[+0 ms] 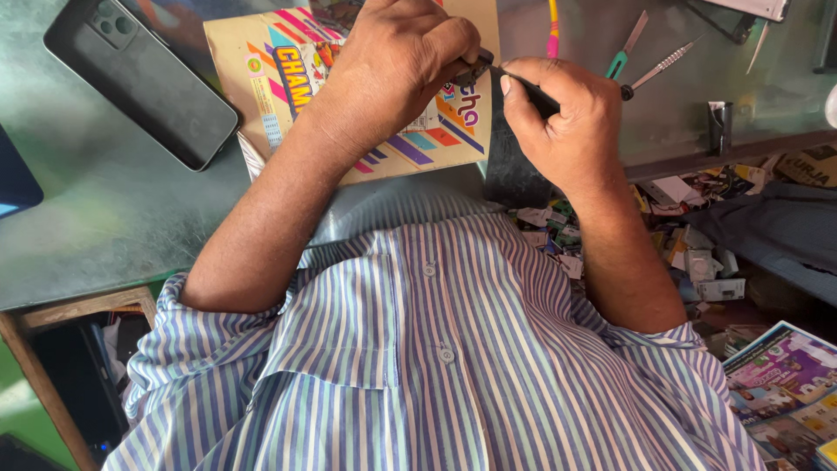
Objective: The person cleans and reassembles a mobile phone on a counter, applying adhesive and pressing the back panel into place.
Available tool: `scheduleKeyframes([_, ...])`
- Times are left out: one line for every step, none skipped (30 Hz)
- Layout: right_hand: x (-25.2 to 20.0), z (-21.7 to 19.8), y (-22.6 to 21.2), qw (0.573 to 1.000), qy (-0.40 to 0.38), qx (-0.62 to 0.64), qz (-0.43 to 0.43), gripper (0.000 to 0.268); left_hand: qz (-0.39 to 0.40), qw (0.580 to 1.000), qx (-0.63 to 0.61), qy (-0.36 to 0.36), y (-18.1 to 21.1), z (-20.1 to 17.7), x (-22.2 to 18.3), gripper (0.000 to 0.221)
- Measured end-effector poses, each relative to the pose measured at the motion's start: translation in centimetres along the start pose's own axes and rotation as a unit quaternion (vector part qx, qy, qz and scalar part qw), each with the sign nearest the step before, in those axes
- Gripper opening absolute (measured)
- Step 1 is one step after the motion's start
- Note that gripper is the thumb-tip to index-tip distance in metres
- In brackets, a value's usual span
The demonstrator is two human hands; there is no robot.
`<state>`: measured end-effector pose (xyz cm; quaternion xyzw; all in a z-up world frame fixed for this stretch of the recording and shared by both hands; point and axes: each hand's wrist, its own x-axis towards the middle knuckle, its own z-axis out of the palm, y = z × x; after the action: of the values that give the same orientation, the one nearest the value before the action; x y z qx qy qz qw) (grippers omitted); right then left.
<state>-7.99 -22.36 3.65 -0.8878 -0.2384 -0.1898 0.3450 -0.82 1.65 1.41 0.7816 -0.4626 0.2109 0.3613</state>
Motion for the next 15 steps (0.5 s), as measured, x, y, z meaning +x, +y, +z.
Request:
scheduleKeyframes([0.01, -0.01, 0.04, 1.0, 0.002, 0.001, -0.003, 0.009, 0.001, 1.0, 0.003, -0.001, -0.02, 0.01, -0.01, 0.013])
scheduleKeyframes([0.08, 0.01, 0.09, 1.0, 0.0, -0.006, -0.003, 0.01, 0.003, 1.0, 0.007, -0.001, -0.11, 0.01, 0.08, 0.013])
scheduleKeyframes([0.15, 0.08, 0.13, 1.0, -0.001, -0.013, -0.003, 0.01, 0.004, 1.0, 0.008, 0.0, -0.21, 0.05, 0.19, 0.013])
scheduleKeyframes([0.06, 0.13, 0.08, 1.0, -0.004, -0.019, -0.001, 0.01, 0.001, 1.0, 0.009, 0.001, -0.19, 0.11, 0.17, 0.012])
scheduleKeyframes([-0.06, 0.16, 0.0, 1.0, -0.002, -0.015, 0.001, 0.01, -0.001, 1.0, 0.01, 0.001, -0.15, 0.15, 0.11, 0.012])
scheduleKeyframes([0.03, 0.24, -0.01, 1.0, 0.002, -0.011, 0.0, 0.009, 0.001, 1.0, 0.006, 0.002, -0.17, 0.11, 0.14, 0.012])
scheduleKeyframes([0.13, 0.3, -0.01, 1.0, 0.005, -0.007, -0.001, 0.009, 0.004, 1.0, 0.002, 0.002, -0.17, 0.07, 0.17, 0.012])
scheduleKeyframes([0.1, 0.38, -0.09, 1.0, 0.008, 0.003, 0.007, 0.009, 0.005, 1.0, -0.003, 0.002, -0.11, 0.05, 0.12, 0.012])
scheduleKeyframes([0.06, 0.5, -0.2, 1.0, 0.011, 0.012, 0.015, 0.009, 0.005, 1.0, -0.001, 0.001, -0.1, 0.0, 0.08, 0.013])
scheduleKeyframes([0.09, 0.56, -0.25, 0.999, 0.015, 0.021, 0.023, 0.009, 0.007, 1.0, 0.002, 0.001, -0.14, -0.03, 0.12, 0.013])
scheduleKeyframes([0.18, 0.56, -0.23, 0.999, 0.016, 0.007, 0.026, 0.009, 0.009, 1.0, 0.005, 0.001, -0.18, -0.05, 0.16, 0.013])
scheduleKeyframes([0.23, 0.56, -0.22, 0.999, 0.016, -0.005, 0.03, 0.009, 0.006, 1.0, 0.003, 0.0, -0.13, -0.01, 0.15, 0.013])
scheduleKeyframes([0.25, 0.56, -0.22, 0.999, 0.016, -0.018, 0.034, 0.01, 0.003, 1.0, 0.001, 0.0, -0.07, 0.07, 0.16, 0.013])
scheduleKeyframes([0.28, 0.58, -0.2, 0.999, 0.016, -0.017, 0.024, 0.01, 0.002, 1.0, 0.0, 0.0, -0.13, 0.1, 0.23, 0.013])
scheduleKeyframes([0.27, 0.61, -0.17, 1.0, 0.015, -0.016, 0.015, 0.01, 0.005, 1.0, 0.004, 0.0, -0.23, 0.03, 0.25, 0.013])
